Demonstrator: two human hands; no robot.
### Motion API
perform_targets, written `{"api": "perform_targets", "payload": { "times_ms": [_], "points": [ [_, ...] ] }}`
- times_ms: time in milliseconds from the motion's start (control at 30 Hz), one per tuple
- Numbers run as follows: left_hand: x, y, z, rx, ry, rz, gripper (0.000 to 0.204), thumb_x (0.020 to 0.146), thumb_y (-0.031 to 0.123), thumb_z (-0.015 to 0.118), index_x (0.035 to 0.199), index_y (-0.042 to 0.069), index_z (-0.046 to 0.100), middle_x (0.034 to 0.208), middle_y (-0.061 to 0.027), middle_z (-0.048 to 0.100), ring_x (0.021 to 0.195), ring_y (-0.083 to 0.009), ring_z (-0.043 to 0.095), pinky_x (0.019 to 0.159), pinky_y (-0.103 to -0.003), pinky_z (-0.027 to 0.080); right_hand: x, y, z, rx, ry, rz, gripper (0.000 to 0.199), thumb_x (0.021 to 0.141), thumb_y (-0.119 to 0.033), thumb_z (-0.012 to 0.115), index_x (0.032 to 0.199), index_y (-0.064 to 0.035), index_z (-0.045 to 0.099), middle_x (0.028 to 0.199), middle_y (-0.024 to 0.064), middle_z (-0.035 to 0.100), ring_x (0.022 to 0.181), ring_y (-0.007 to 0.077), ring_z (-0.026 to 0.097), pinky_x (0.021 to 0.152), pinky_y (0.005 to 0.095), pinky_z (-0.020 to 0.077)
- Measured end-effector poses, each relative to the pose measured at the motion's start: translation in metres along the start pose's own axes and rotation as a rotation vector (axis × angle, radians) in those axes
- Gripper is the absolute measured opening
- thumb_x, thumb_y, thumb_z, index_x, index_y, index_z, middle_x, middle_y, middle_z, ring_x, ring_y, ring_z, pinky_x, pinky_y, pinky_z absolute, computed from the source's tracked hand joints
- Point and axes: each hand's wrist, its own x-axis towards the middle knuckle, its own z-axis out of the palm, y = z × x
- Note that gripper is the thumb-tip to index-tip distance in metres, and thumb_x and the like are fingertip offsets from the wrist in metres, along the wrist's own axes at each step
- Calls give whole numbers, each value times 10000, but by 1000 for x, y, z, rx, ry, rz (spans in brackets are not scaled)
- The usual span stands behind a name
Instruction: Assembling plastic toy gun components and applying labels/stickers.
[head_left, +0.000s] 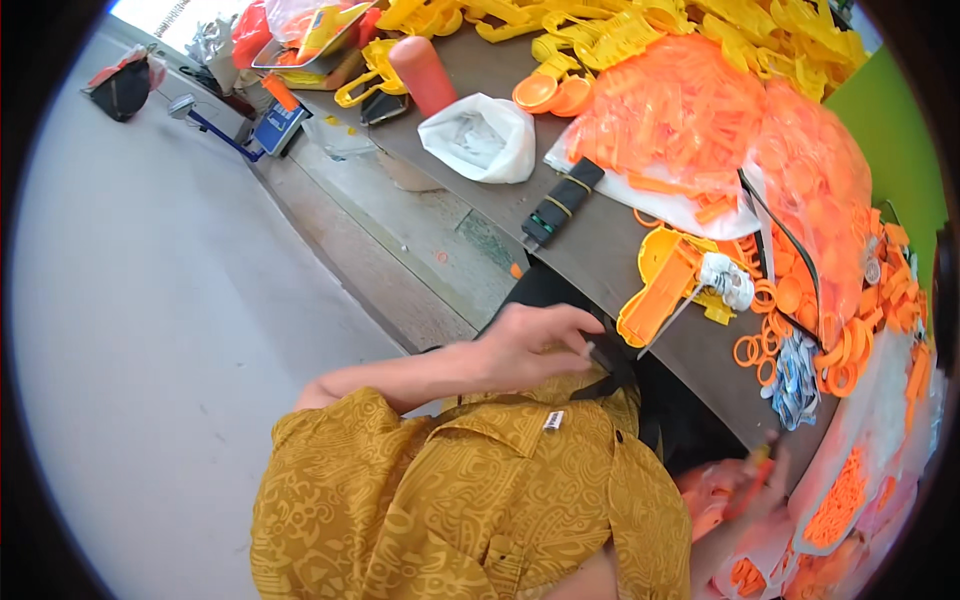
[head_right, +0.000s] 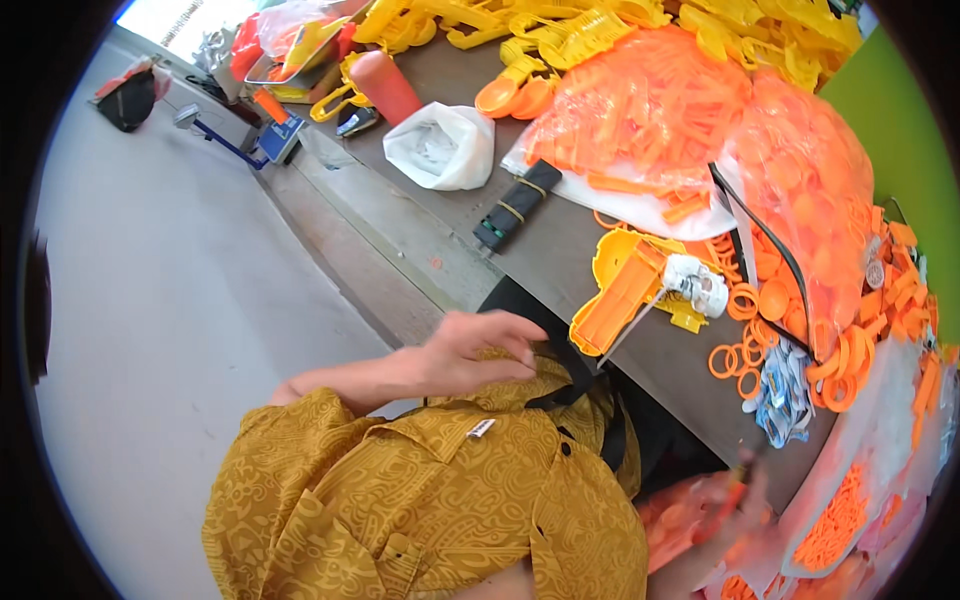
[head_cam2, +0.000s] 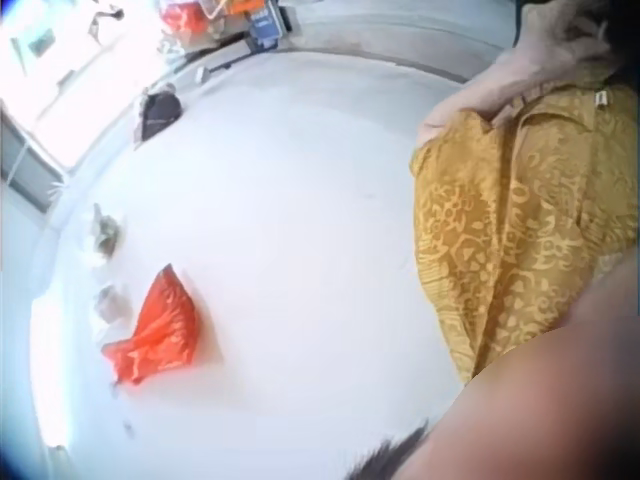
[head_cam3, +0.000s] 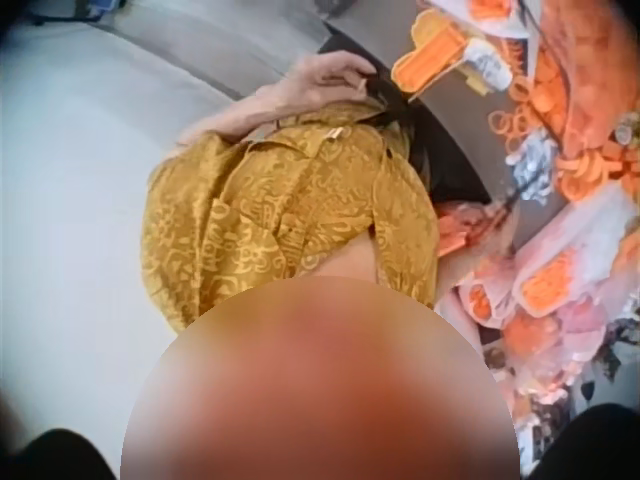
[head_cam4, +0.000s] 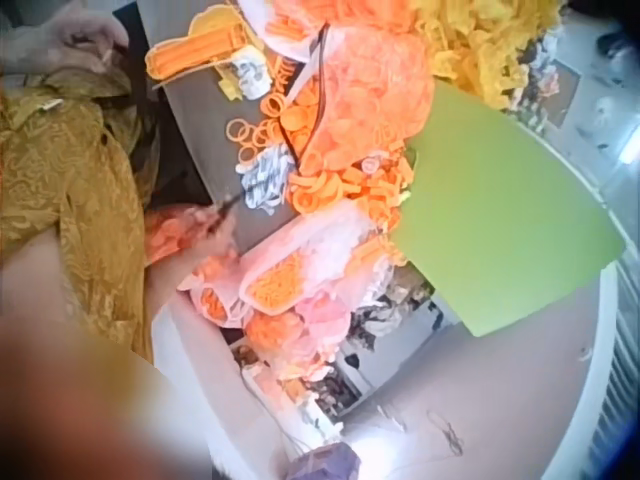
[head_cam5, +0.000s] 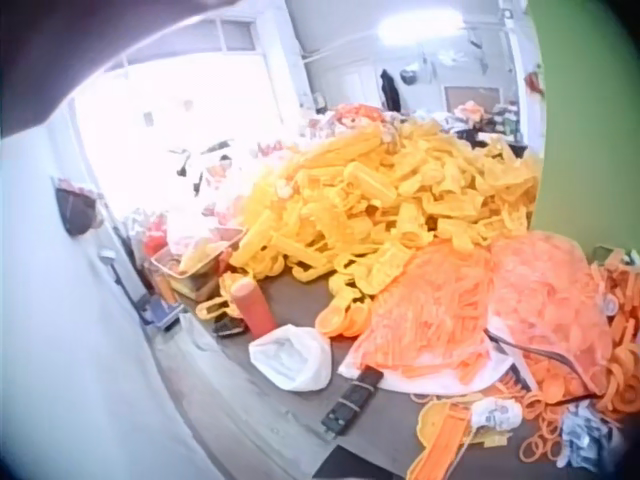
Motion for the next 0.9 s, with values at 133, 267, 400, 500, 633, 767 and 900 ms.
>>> {"api": "perform_targets", "payload": {
  "times_ms": [133,267,400,500,633,767,900],
  "points": [
    [30,-9,-78,76,508,231,169,735,43,632,895,25,582,725,-26,608,651,-74,567,608,-220,459,6,-51,-29,286,414,228,357,847,-117,460,1175,17,421,1023,125,541,755,118,538,630,238,433],
    [61,-19,-152,262,807,-53,122,728,46,617,834,-16,621,699,-43,600,650,-109,562,610,-223,440,14,-44,-32,-512,567,-80,321,879,-155,460,1137,34,441,1089,159,525,940,218,536,802,298,421],
    [74,-44,-159,701,657,-48,135,691,93,630,814,40,650,736,-101,596,661,-207,572,635,-291,447,29,-1,-64,-627,537,-43,331,863,-190,501,1107,31,466,1054,177,540,925,276,549,825,319,413],
    [87,-50,-146,904,523,-9,139,685,52,628,816,5,636,747,-93,607,696,-186,580,644,-276,447,35,-4,-65,-1004,529,66,342,854,-197,496,1105,34,478,998,177,567,927,306,545,806,340,424],
    [92,-63,-151,944,476,50,137,679,58,622,811,26,637,785,-96,596,736,-227,576,658,-299,452,56,24,-90,-1074,465,-149,350,801,-183,566,1071,31,505,1004,202,552,933,325,527,818,361,406],
    [88,-20,-125,1003,548,187,177,636,0,640,808,25,611,824,-90,567,797,-252,551,698,-320,436,67,14,-59,-1097,535,-173,341,810,-188,544,1073,25,499,976,203,553,912,330,532,793,377,412],
    [89,25,-45,670,140,608,180,614,-45,570,779,22,588,790,-80,566,759,-253,548,660,-325,428,48,-22,-32,-1202,598,-152,287,813,-126,534,1066,7,513,953,186,548,863,309,543,755,372,427]
  ]
}}
